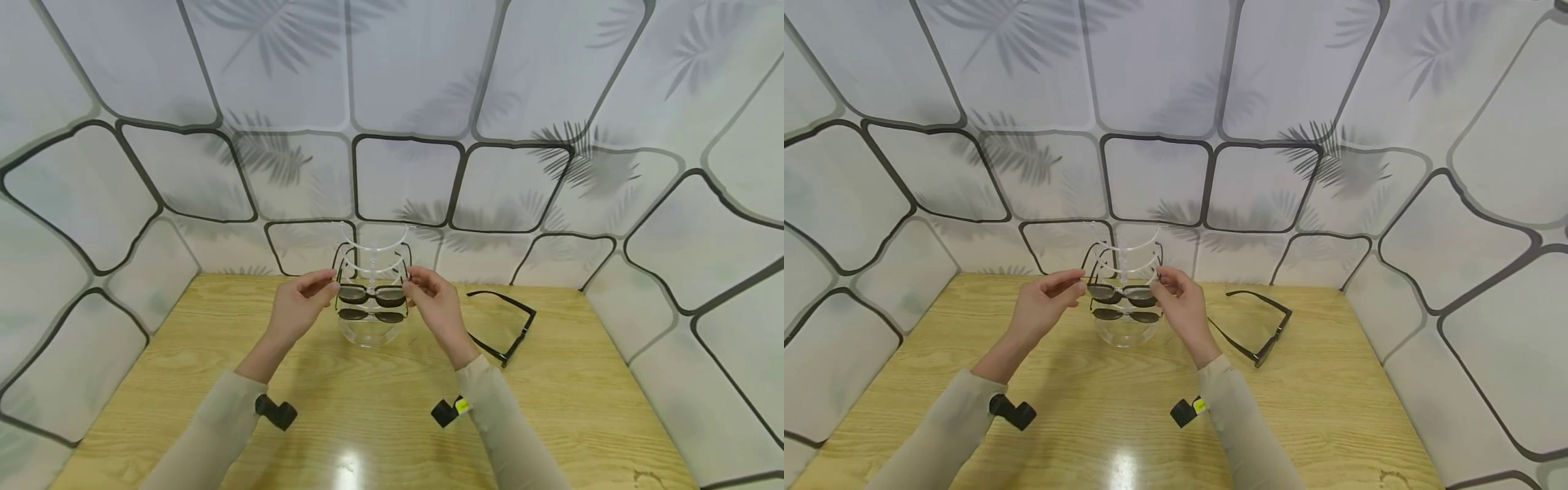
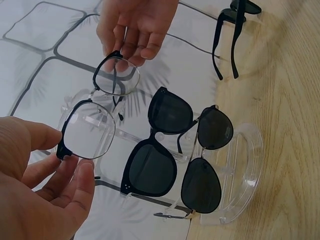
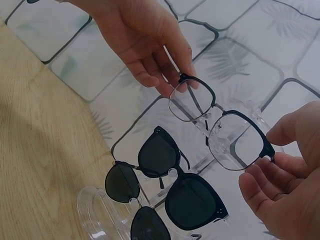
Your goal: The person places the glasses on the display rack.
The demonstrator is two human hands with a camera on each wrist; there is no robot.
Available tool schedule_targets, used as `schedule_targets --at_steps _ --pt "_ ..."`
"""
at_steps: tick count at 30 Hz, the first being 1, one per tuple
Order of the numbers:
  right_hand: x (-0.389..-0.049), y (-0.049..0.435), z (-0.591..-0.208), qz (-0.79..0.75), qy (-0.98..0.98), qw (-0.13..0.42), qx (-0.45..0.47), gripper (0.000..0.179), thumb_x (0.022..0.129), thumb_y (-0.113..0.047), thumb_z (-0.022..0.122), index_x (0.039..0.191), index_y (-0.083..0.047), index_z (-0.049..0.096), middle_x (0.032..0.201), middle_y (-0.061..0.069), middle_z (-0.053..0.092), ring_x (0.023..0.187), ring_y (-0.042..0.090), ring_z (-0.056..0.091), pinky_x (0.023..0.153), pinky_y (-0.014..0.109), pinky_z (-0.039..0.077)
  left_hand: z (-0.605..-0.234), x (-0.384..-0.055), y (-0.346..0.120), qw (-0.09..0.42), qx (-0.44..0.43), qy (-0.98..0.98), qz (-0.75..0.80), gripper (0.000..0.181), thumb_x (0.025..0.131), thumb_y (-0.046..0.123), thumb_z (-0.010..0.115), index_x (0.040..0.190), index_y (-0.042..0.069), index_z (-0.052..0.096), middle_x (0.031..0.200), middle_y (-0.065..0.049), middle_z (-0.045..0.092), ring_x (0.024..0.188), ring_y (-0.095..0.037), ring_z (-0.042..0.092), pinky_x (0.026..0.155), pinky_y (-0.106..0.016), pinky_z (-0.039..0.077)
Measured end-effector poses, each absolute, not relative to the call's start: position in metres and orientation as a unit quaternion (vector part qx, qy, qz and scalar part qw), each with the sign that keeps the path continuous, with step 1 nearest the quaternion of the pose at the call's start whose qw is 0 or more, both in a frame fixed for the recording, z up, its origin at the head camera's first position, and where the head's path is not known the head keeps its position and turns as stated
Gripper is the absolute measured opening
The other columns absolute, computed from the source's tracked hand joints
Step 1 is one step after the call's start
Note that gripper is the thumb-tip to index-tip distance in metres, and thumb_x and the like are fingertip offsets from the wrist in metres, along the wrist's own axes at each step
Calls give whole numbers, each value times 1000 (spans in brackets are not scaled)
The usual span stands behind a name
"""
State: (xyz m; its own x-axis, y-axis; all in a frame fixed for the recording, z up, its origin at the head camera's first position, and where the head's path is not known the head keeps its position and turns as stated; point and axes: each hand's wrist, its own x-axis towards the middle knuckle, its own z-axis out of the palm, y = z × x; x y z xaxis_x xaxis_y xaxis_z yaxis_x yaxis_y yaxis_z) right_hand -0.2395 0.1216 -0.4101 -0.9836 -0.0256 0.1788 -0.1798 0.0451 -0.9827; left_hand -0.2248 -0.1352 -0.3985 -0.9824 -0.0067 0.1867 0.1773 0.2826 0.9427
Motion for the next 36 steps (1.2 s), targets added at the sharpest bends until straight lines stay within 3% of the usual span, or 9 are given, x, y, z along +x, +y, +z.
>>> schedule_targets --at_steps 5,16,24,36 --pt "-243 121 -411 685 -722 64 72 35 101 -5 67 136 1 67 111 11 68 90 18 67 73 21 58 -397 -227 -134 74 -50 -797 -598 39 102 16 71 137 -1 69 126 -23 72 85 8 65 78 -20 60" --pt "-248 120 -413 684 -724 64 59 37 100 -4 69 136 2 67 112 14 69 86 14 66 72 20 57 -397 -232 -134 68 -42 -800 -595 39 102 17 71 137 0 69 127 -22 72 86 6 66 81 -26 62" --pt "-253 117 -410 684 -724 75 54 34 100 -7 68 134 2 69 110 15 70 85 22 67 70 20 58 -396 -238 -133 72 -40 -797 -598 39 103 18 70 137 0 69 124 -22 73 87 4 66 78 -21 60" --pt "-263 114 -411 692 -717 72 48 34 99 -6 68 131 3 70 105 11 71 77 12 66 67 19 57 -397 -247 -133 81 -31 -801 -592 37 103 17 70 136 2 70 123 -21 73 85 5 65 74 -17 58"
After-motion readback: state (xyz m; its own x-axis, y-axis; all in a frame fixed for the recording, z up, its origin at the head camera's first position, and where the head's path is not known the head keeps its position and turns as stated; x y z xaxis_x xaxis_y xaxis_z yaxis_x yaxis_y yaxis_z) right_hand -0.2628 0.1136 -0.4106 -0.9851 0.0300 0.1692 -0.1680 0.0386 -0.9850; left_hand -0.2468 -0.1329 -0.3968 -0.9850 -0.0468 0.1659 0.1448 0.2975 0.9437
